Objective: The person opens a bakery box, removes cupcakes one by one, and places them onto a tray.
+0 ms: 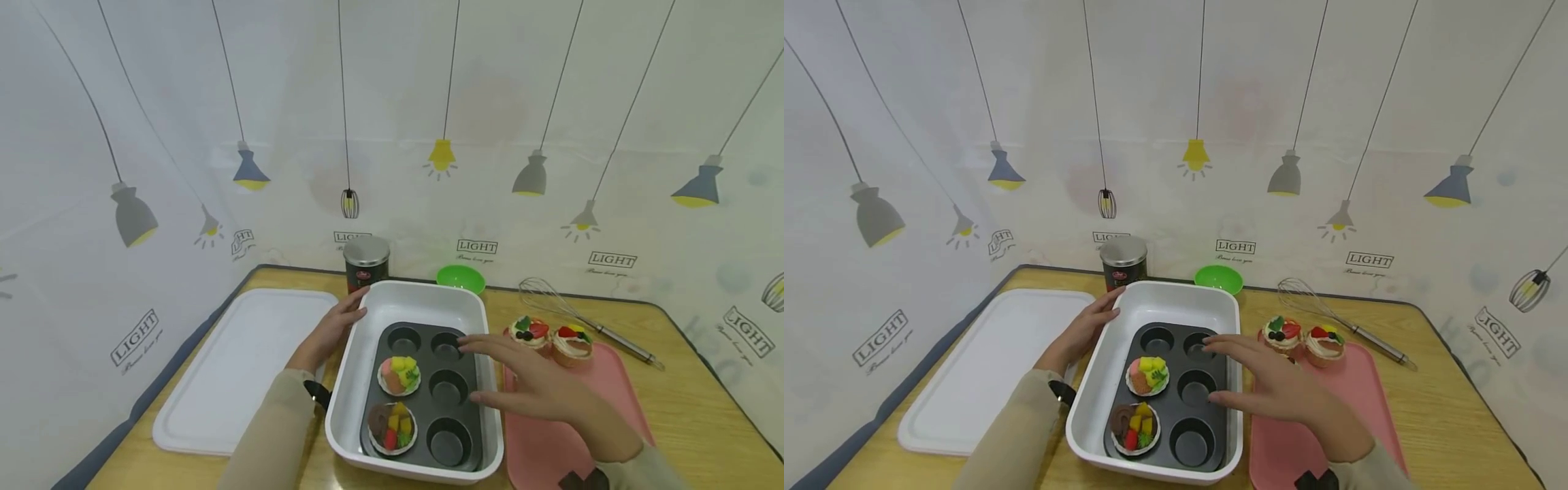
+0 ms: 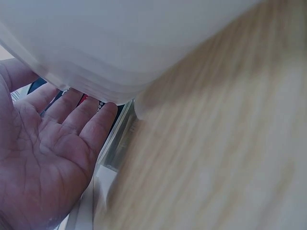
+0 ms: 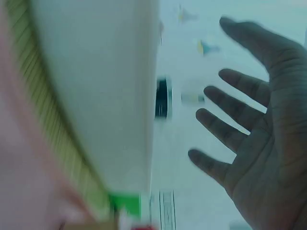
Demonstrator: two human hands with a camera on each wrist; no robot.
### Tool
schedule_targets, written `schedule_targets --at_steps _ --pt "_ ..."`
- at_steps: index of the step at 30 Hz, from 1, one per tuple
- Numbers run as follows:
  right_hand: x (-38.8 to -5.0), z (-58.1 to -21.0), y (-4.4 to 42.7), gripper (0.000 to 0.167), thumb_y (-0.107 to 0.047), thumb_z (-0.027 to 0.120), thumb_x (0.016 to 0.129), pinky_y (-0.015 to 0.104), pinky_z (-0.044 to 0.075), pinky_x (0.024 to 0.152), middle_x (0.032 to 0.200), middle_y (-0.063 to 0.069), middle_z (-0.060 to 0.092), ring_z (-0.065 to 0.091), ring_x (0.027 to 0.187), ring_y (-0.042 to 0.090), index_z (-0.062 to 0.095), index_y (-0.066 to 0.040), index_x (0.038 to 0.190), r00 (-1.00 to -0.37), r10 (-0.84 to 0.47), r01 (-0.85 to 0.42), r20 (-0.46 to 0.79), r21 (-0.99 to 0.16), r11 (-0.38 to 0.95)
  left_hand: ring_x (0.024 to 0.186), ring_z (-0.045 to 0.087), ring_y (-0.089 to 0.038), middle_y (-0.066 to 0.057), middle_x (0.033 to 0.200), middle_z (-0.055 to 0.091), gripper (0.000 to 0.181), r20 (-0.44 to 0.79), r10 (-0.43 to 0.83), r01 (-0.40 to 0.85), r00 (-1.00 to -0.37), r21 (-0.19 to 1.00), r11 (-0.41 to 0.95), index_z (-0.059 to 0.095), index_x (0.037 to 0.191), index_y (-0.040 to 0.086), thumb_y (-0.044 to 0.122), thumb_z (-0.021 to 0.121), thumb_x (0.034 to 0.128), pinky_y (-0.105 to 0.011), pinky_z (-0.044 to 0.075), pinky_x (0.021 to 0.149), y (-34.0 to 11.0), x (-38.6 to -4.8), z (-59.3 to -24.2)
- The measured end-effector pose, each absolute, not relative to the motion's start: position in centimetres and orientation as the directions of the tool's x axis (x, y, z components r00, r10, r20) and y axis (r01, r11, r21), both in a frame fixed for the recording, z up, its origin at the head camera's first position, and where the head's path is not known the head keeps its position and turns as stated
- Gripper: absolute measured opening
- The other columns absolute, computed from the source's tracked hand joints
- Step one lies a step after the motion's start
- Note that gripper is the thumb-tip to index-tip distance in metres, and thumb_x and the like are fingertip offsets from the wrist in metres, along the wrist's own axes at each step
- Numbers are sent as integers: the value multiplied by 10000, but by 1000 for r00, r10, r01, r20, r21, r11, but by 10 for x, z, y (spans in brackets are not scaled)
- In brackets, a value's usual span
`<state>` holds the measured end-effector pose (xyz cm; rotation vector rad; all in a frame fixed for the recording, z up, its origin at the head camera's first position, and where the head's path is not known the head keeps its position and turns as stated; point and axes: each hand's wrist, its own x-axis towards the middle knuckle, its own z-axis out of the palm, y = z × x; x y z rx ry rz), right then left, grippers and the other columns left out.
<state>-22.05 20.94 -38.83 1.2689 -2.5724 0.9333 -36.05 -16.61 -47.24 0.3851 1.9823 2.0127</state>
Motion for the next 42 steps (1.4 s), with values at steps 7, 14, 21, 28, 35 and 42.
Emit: schedule_targets --at_steps 7,14,21,28,35,42 --pt "-235 -397 138 680 -460 688 940 476 413 1087 1487 -36 474 449 1363 164 404 -209 1504 -617 -735 -753 280 -480 450 1321 507 -287 -47 1576 399 548 -9 390 -14 -921 1000 -11 326 1579 234 269 493 1058 -415 478 1017 -167 -365 -475" --pt "-239 -432 102 697 -550 621 950 446 415 1088 1429 25 515 477 1294 148 440 -133 1478 -659 -712 -715 242 -494 494 1303 515 -274 -50 1591 373 541 5 399 -6 -917 1000 -26 317 1584 214 232 472 1066 -373 503 967 -165 -361 -476" --pt "-239 -441 106 536 -340 644 989 458 435 1063 1389 52 547 514 1252 182 478 -89 1433 -645 -698 -746 310 -453 488 1353 472 -285 -20 1612 337 533 -5 379 -5 -925 1000 1 340 1577 234 245 480 1063 -414 473 1018 -162 -359 -471" --pt "-240 -440 106 719 -317 755 910 454 409 1094 1464 88 496 479 1333 234 414 -70 1494 -675 -703 -716 223 -426 553 1353 468 -278 -28 1619 325 541 -12 373 -5 -928 1000 20 320 1585 226 246 471 1067 -399 465 1024 -166 -360 -471" --pt "-242 -440 103 611 -327 803 868 413 489 997 1277 9 585 564 1140 150 518 -126 1370 -710 -662 -693 242 -410 593 1361 462 -287 -34 1617 327 550 -7 373 2 -928 1000 24 321 1584 235 268 479 1058 -425 447 1047 -167 -360 -470" --pt "-238 -438 104 631 -327 786 884 440 477 1014 1315 35 601 573 1181 184 504 -117 1407 -733 -651 -664 197 -413 623 1350 469 -282 -32 1609 343 547 -6 376 2 -927 1000 21 330 1581 234 269 483 1057 -406 455 1035 -166 -359 -470"
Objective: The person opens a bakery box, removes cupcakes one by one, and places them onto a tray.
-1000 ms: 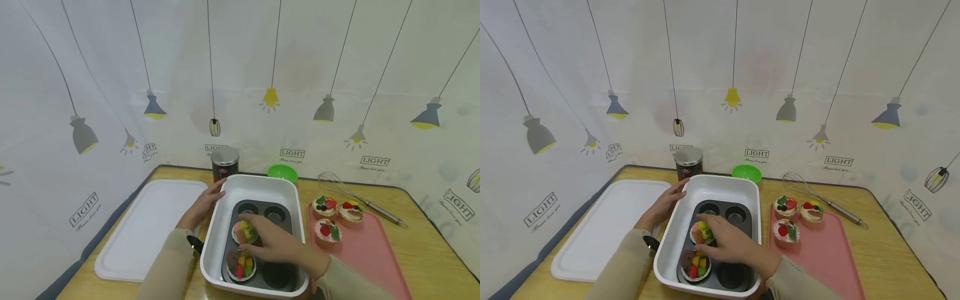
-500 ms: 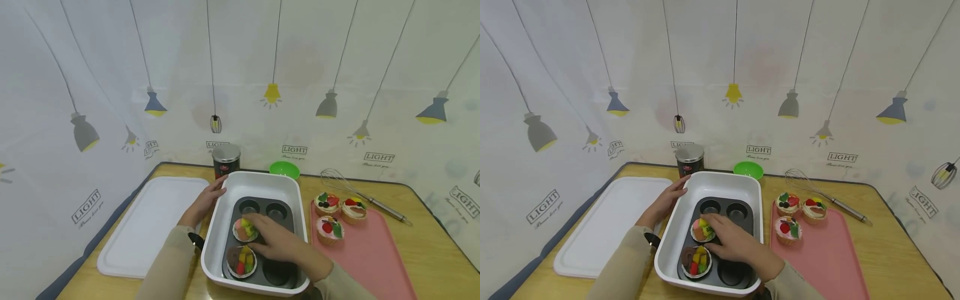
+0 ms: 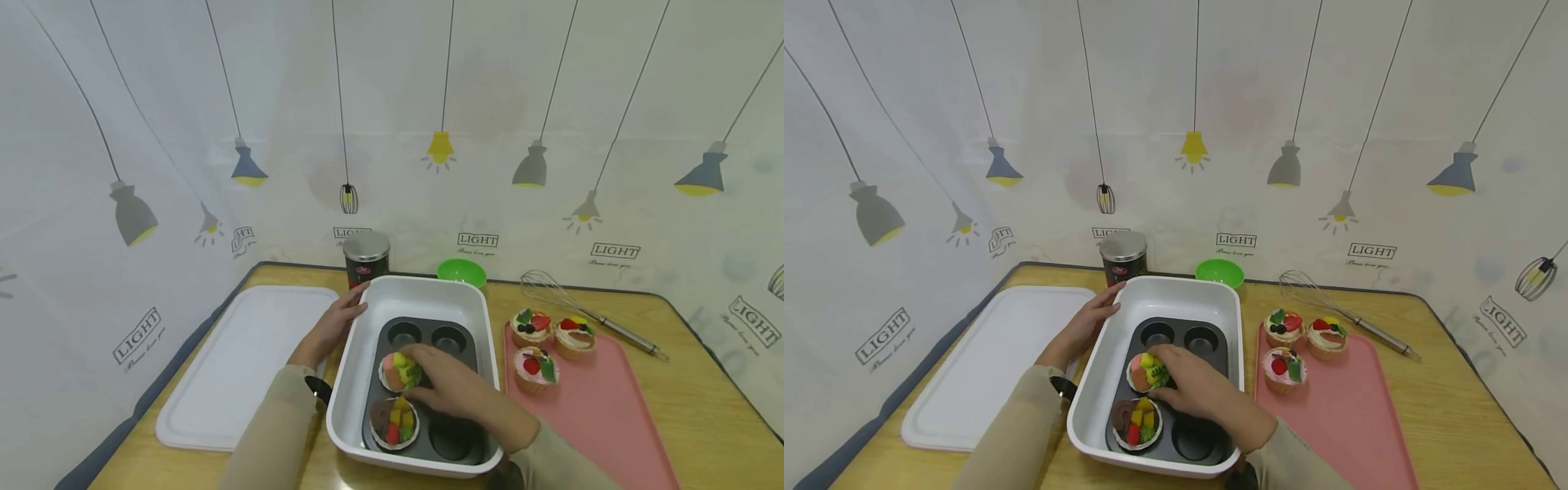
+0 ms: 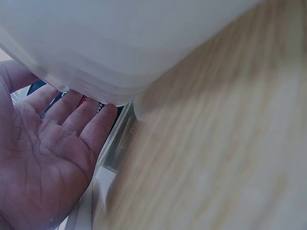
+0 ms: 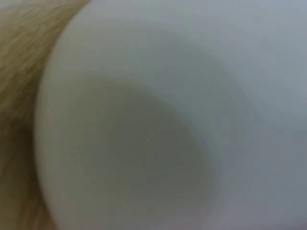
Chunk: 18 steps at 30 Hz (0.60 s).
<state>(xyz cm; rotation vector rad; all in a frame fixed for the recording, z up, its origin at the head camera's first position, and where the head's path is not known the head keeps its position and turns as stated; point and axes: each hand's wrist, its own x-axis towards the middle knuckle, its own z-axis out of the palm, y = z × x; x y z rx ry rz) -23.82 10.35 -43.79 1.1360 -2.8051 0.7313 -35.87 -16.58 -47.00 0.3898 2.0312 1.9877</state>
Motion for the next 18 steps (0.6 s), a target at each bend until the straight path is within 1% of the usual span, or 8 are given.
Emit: schedule_targets --at_steps 3,7,13,18 --pt "-239 -437 104 621 -322 794 876 441 484 1003 1298 44 616 584 1166 187 519 -117 1393 -733 -649 -667 203 -402 628 1363 453 -292 -45 1621 318 550 -7 375 -1 -927 1000 17 315 1588 211 245 473 1062 -394 459 1027 -165 -360 -470" --pt "-238 -439 103 607 -306 803 868 435 494 986 1269 47 627 590 1134 180 532 -105 1372 -725 -655 -678 213 -386 626 1379 438 -301 -42 1629 302 548 -9 373 0 -928 1000 24 316 1588 213 242 473 1064 -403 453 1037 -166 -359 -472" --pt "-236 -437 104 619 -308 805 868 428 499 983 1274 35 619 584 1129 171 522 -111 1381 -730 -653 -676 203 -360 644 1369 451 -306 -41 1616 326 552 -1 387 5 -922 1000 14 318 1585 234 261 482 1059 -414 464 1029 -166 -361 -473" --pt "-236 -434 104 615 -288 813 861 429 508 971 1263 37 619 591 1122 175 515 -126 1374 -714 -662 -696 229 -335 635 1363 462 -297 -31 1605 347 546 0 384 9 -923 1000 19 328 1580 247 271 487 1057 -427 459 1038 -166 -362 -472"
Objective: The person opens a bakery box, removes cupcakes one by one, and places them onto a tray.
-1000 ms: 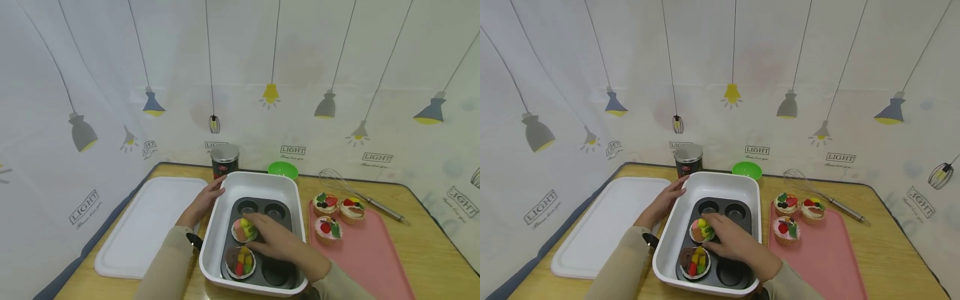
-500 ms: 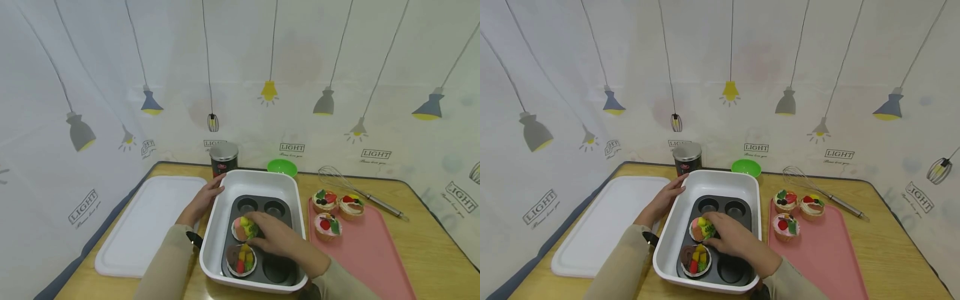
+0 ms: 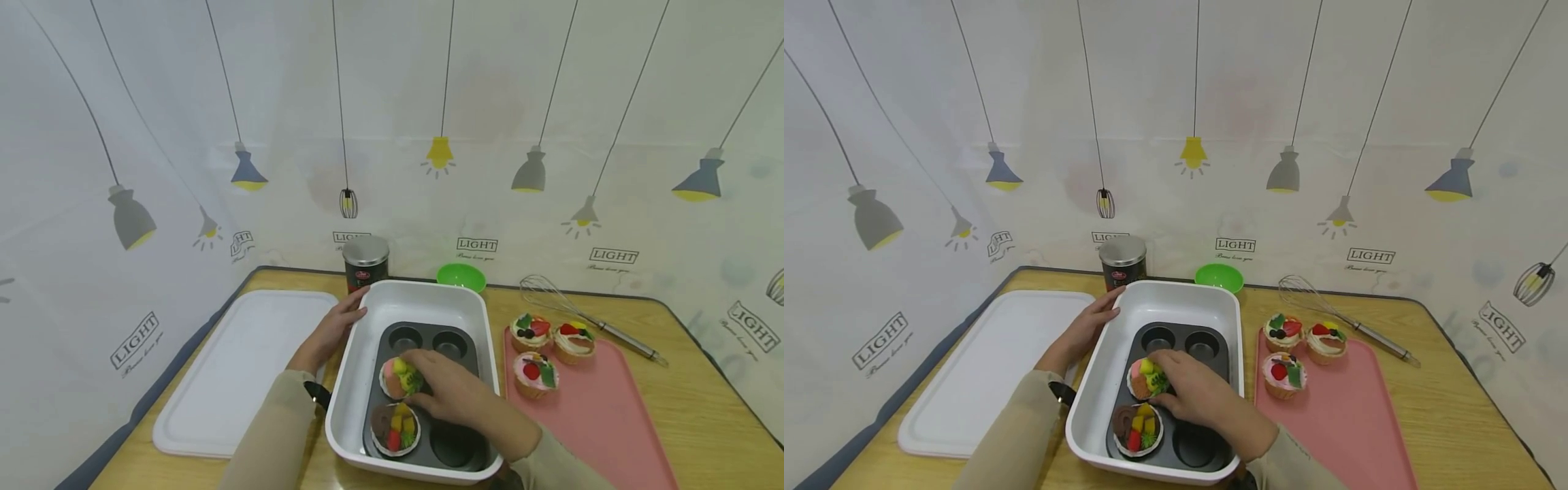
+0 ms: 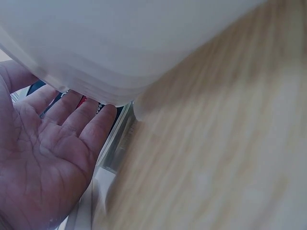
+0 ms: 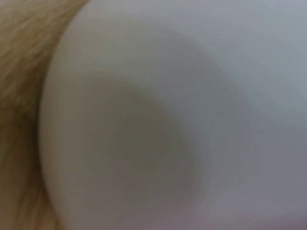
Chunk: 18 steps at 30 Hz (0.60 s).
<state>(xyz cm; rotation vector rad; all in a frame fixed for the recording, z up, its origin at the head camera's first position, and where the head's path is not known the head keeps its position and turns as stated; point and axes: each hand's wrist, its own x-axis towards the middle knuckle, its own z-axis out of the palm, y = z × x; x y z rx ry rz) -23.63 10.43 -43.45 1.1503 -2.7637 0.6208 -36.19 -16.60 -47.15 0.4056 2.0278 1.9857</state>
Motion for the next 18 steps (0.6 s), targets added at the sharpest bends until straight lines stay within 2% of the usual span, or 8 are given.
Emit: schedule_targets --at_steps 10,18 --pt "-236 -432 106 622 -304 799 875 428 507 980 1283 24 610 596 1137 171 491 -155 1394 -723 -662 -683 198 -349 641 1350 475 -287 -27 1605 349 530 -3 372 8 -928 1000 27 333 1578 242 246 467 1066 -411 471 1023 -164 -360 -468" --pt "-236 -432 105 626 -268 812 863 426 499 992 1296 39 603 590 1159 183 499 -125 1385 -693 -680 -716 241 -336 611 1350 475 -283 -21 1606 346 531 -11 368 4 -930 999 38 334 1577 246 255 470 1064 -417 469 1027 -164 -360 -469"
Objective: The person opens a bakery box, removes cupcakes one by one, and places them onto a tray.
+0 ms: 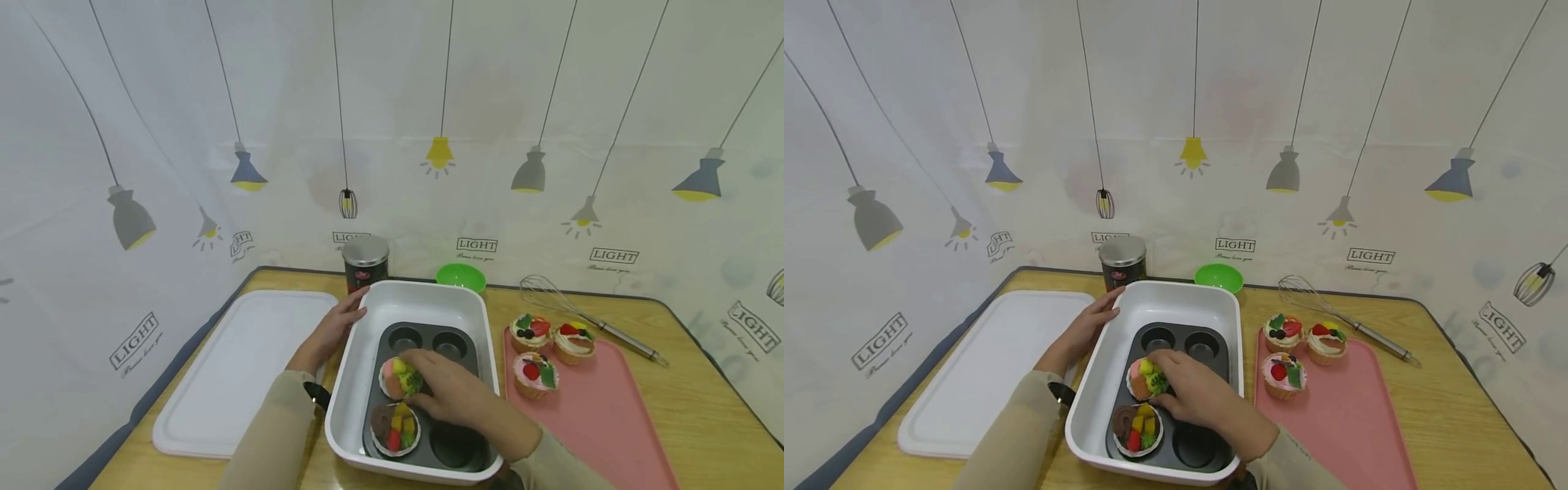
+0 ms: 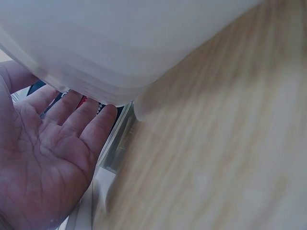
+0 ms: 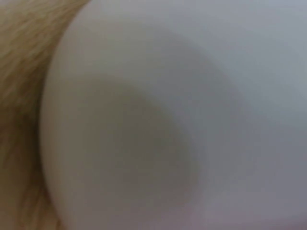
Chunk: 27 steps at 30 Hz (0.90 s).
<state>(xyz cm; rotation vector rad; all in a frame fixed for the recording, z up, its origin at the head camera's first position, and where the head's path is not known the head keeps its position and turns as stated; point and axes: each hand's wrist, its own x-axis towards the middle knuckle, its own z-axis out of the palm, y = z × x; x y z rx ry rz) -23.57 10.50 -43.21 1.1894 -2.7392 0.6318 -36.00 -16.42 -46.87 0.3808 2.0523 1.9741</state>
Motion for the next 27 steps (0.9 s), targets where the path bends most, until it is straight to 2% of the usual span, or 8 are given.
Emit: schedule_targets --at_steps 8,14,20,27 --pt "-236 -432 105 664 -293 791 883 439 473 1032 1361 71 571 569 1222 213 464 -98 1427 -706 -665 -702 242 -359 615 1358 466 -287 -17 1620 320 533 -13 368 1 -930 999 39 325 1581 245 262 464 1066 -424 463 1033 -165 -359 -469" --pt "-236 -433 105 628 -345 786 882 421 490 1012 1310 47 590 592 1168 186 490 -107 1382 -720 -626 -691 298 -391 608 1369 451 -282 -13 1615 327 529 -7 371 1 -929 1000 20 334 1577 243 253 466 1065 -427 445 1049 -164 -359 -470" --pt "-233 -432 105 614 -400 771 886 418 507 989 1293 16 597 601 1130 155 499 -147 1375 -741 -609 -667 283 -409 622 1360 462 -290 -17 1620 319 534 -24 360 -13 -933 999 34 328 1581 247 260 465 1065 -415 463 1030 -165 -358 -471" --pt "-234 -430 105 628 -398 794 866 386 512 979 1294 -1 607 594 1137 135 519 -150 1374 -718 -610 -695 335 -387 606 1346 478 -300 -19 1610 338 533 -23 368 -15 -929 1000 23 331 1578 261 269 468 1063 -428 471 1026 -164 -359 -468"
